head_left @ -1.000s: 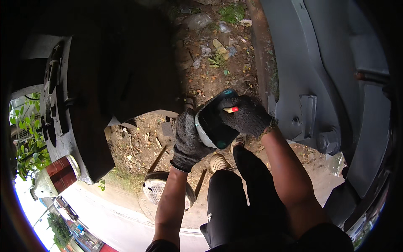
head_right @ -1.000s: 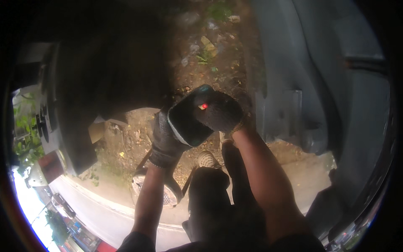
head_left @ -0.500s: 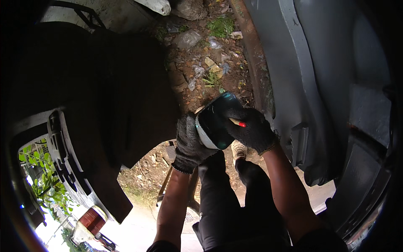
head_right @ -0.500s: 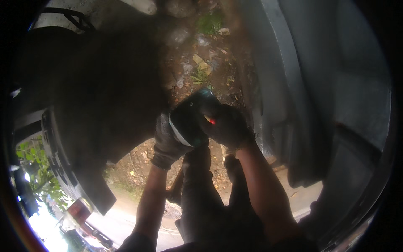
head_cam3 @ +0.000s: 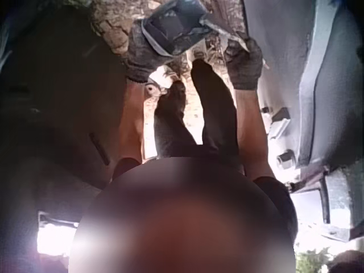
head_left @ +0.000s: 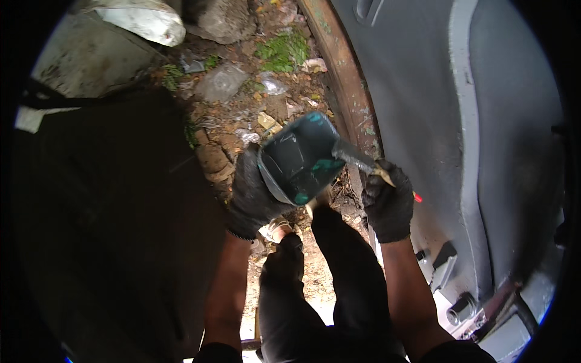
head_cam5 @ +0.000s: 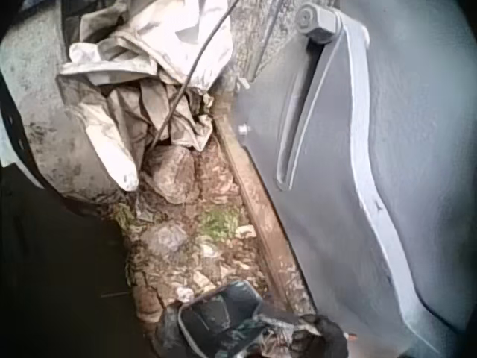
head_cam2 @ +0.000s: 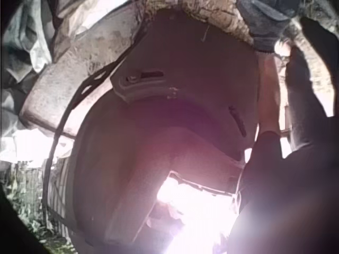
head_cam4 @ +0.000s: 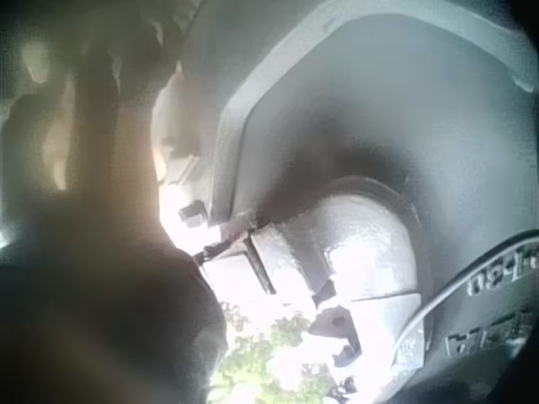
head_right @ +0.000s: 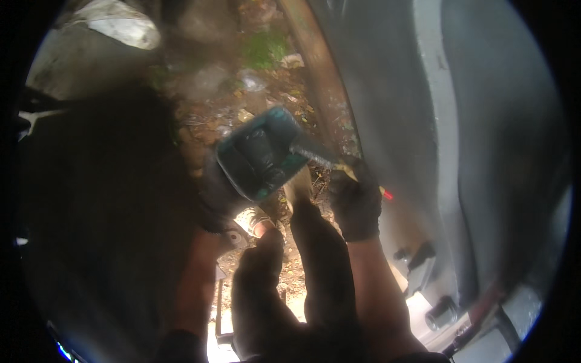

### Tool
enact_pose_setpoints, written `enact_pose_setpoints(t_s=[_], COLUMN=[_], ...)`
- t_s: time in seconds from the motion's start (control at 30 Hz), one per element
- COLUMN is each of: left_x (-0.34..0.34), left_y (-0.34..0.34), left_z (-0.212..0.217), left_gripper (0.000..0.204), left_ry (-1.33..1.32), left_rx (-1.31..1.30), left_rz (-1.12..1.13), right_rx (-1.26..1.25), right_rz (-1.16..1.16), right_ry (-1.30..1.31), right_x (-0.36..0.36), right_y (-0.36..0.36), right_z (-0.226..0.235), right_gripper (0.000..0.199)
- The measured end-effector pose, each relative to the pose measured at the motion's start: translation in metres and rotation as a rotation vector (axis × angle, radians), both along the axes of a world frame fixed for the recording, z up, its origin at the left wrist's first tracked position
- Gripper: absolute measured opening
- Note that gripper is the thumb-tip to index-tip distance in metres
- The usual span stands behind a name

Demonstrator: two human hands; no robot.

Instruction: The person paints a large gray metal object using a paintbrush and a small container of paint. They repeatedly dip the brush into the container and apply paint to the surface, focusing on edges and seams.

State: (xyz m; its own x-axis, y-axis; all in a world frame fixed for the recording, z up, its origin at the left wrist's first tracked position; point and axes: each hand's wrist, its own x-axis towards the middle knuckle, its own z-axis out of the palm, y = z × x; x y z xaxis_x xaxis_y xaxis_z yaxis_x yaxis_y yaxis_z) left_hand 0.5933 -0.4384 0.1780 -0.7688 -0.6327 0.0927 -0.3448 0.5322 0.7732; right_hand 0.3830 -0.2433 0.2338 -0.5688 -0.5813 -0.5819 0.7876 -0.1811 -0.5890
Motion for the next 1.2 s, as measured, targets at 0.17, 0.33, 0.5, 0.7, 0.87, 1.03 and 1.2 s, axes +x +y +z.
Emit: enact_pose_setpoints(t_s=[0.17,0.33,0.5,0.7,0.87,1.03,1.2], left_x=[-0.046,-0.071,-0.082,-0.104,-0.079,-0.056,-0.045], left_y=[-0.077,-0.147,-0.187,-0.196,-0.161,-0.146,-0.151], left_z=[-0.080,-0.121,-0.120,-0.106,-0.097,-0.109,-0.109], left_gripper=[0.126,0.127,0.129,0.134,0.110,0.095,0.090], left_ry=[0.048,0.131,0.169,0.255,0.231,0.081,0.188], left_rx=[-0.049,-0.089,-0.042,-0.142,-0.047,-0.343,-0.302], left_rz=[-0.050,-0.121,-0.163,-0.057,0.147,0.009,0.038], right_rx=[0.105,0.580,0.583,0.802,1.252,1.277,1.316], right_rz=[-0.005,-0.008,0.021,0.169,0.295,0.202,0.630], right_ry=[0.196,0.905,0.997,1.492,1.116,1.184,1.734], right_x=[-0.022,-0.043,-0.048,-0.053,0.006,0.028,-0.015], right_y=[-0.037,-0.055,-0.059,-0.039,0.058,0.112,0.076], right_z=[-0.049,-0.085,-0.126,-0.170,-0.134,-0.110,-0.147], right_gripper=[0.032,0.057,0.035,0.018,0.018,0.015,0.010])
